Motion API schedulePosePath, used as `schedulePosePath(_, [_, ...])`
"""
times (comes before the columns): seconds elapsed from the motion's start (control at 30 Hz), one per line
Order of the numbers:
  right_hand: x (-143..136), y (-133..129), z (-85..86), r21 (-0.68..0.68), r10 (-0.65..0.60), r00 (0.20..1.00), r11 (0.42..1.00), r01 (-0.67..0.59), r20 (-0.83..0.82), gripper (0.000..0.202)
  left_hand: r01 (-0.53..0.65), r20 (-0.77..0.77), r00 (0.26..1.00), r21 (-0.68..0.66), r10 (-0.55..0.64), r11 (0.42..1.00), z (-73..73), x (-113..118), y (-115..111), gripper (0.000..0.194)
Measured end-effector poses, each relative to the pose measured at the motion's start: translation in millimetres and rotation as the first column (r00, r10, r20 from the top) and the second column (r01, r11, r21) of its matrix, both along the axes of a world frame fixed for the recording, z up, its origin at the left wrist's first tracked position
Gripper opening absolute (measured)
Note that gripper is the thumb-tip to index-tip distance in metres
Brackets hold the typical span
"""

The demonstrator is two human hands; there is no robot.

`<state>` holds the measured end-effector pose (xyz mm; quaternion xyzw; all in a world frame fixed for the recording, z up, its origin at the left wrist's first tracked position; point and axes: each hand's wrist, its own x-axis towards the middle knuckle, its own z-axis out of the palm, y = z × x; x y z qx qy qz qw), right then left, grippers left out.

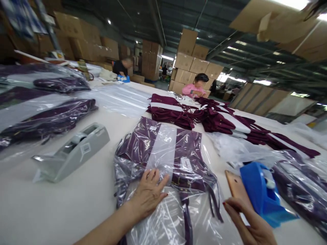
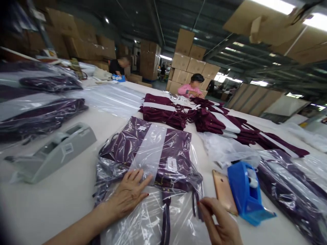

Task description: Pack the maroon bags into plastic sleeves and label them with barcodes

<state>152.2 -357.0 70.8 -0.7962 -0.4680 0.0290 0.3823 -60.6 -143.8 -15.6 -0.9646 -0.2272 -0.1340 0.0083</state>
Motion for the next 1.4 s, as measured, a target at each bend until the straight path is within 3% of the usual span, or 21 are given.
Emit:
schedulePosePath(0.1, [-36.2, 58.1, 21.3, -0.089, 0.355, 0.931, 0.928, -0.362, -0.079, 0.021, 0.003, 0.028, 1.0, -0.015, -0.003, 1.0, -3.0, -0.6, -3.1, 0.053])
schedulePosePath(0.17, [-49.3, 92.9, 24.5, -0.14, 0.463, 0.878, 0.867, -0.477, -0.122, 0.023, 0.009, 0.049, 0.999, -0.027, -0.007, 1.0, -5.7, 0.0, -4.7, 0.053])
schedulePosePath(0.3, [-51.2, 145.6, 10.2, -0.299, 0.52, 0.846, 0.794, -0.529, -0.117, 0.018, 0.011, 0.055, 0.998, -0.024, -0.01, 1.0, -10.5, 3.3, -7.4, 0.055])
schedulePosePath(0.43, [-46.7, 174.7, -4.8, -0.476, 0.549, 0.832, 0.713, -0.514, -0.076, 0.013, 0.003, 0.046, 0.999, -0.011, -0.003, 1.0, -13.9, 6.1, -9.5, 0.058])
schedulePosePath(0.67, [-50.4, 196.7, -3.1, -0.689, 0.545, 0.836, 0.628, -0.361, 0.059, 0.009, -0.007, 0.028, 1.0, -0.051, 0.009, 0.999, -17.7, 8.0, -10.5, 0.058])
schedulePosePath(0.9, [-45.5, 217.4, -11.7, -0.785, 0.446, 0.895, 0.56, -0.264, 0.017, 0.012, -0.012, 0.006, 1.0, 0.005, 0.012, 1.0, -11.2, 7.2, -11.3, 0.059])
schedulePosePath(1.0, [-52.4, 218.9, -15.4, -0.798, 0.392, 0.918, 0.57, -0.195, 0.055, 0.017, -0.001, 0.014, 1.0, 0.029, 0.001, 1.0, -9.0, 6.3, -10.3, 0.058])
schedulePosePath(1.2, [-76.0, 208.5, -21.9, -0.755, 0.293, 0.936, 0.654, -0.046, 0.196, 0.041, -0.011, 0.052, 0.999, 0.011, 0.011, 1.0, -10.2, 5.1, -7.5, 0.047])
schedulePosePath(1.3, [-70.2, 208.1, -18.0, -0.757, 0.321, 0.935, 0.646, -0.099, 0.153, 0.037, -0.016, 0.057, 0.998, 0.031, 0.014, 0.999, -10.2, 4.7, -6.9, 0.048])
schedulePosePath(1.4, [-54.9, 211.5, -8.4, -0.78, 0.369, 0.929, 0.591, -0.206, 0.035, 0.016, -0.017, 0.051, 0.999, 0.057, 0.014, 0.998, -11.0, 4.4, -6.3, 0.056])
